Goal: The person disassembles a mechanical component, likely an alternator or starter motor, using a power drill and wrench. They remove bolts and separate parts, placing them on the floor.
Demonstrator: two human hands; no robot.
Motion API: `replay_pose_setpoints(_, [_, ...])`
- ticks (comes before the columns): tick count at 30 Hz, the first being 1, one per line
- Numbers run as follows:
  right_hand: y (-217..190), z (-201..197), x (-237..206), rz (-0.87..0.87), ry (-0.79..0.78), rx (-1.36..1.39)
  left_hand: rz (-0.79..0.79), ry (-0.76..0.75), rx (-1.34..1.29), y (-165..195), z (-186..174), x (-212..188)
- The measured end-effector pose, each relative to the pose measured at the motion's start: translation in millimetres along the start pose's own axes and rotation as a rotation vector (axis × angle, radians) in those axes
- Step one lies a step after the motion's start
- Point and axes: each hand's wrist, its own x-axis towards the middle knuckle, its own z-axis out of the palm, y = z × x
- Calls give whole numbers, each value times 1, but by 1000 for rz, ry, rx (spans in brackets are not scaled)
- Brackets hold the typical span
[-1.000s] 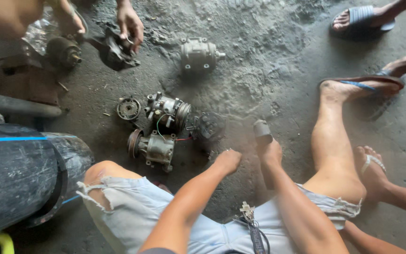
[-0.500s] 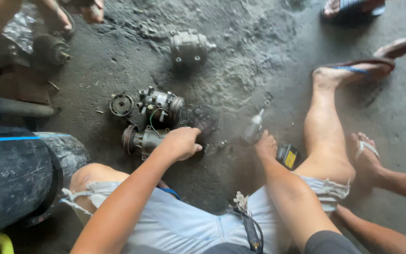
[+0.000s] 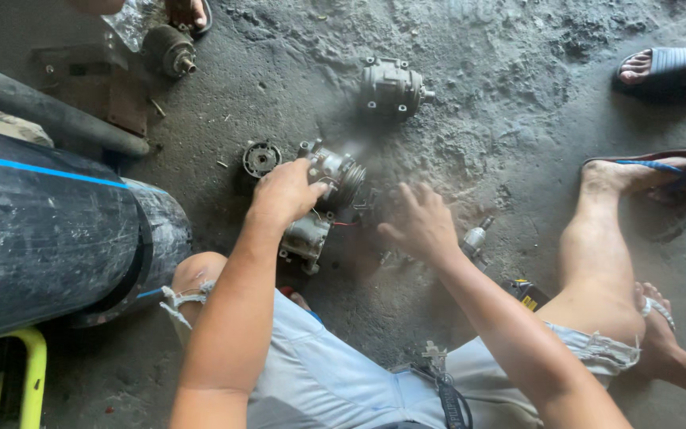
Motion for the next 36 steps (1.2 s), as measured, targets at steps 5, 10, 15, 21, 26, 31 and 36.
replay_pose_setpoints(5, [-26,-18,28,3,-276,-243,78,-18,-43,13,2,2])
replay_pose_setpoints(10, [-31,-18,38,-205,-333,-358,62,-47,-81,11,-3,-3])
replay_pose_setpoints(15, [-39,-16,43,-341,-293,-457,84,-57,-105,12,-8,-8])
replay_pose_setpoints(21, [-38,-12,43,-380,-256,-522,67,-98,-114,14,-13,-9])
replay_pose_setpoints(26, [-39,-6,43,-378,-258,-562,98,-80,-90,13,-12,-10])
replay_pose_setpoints(31, [-34,-3,44,-393,-238,-531,117,-77,-88,12,-10,-9])
replay_pose_setpoints(36, [-30,-2,45,-414,-211,-568,126,-84,-68,14,-9,-6])
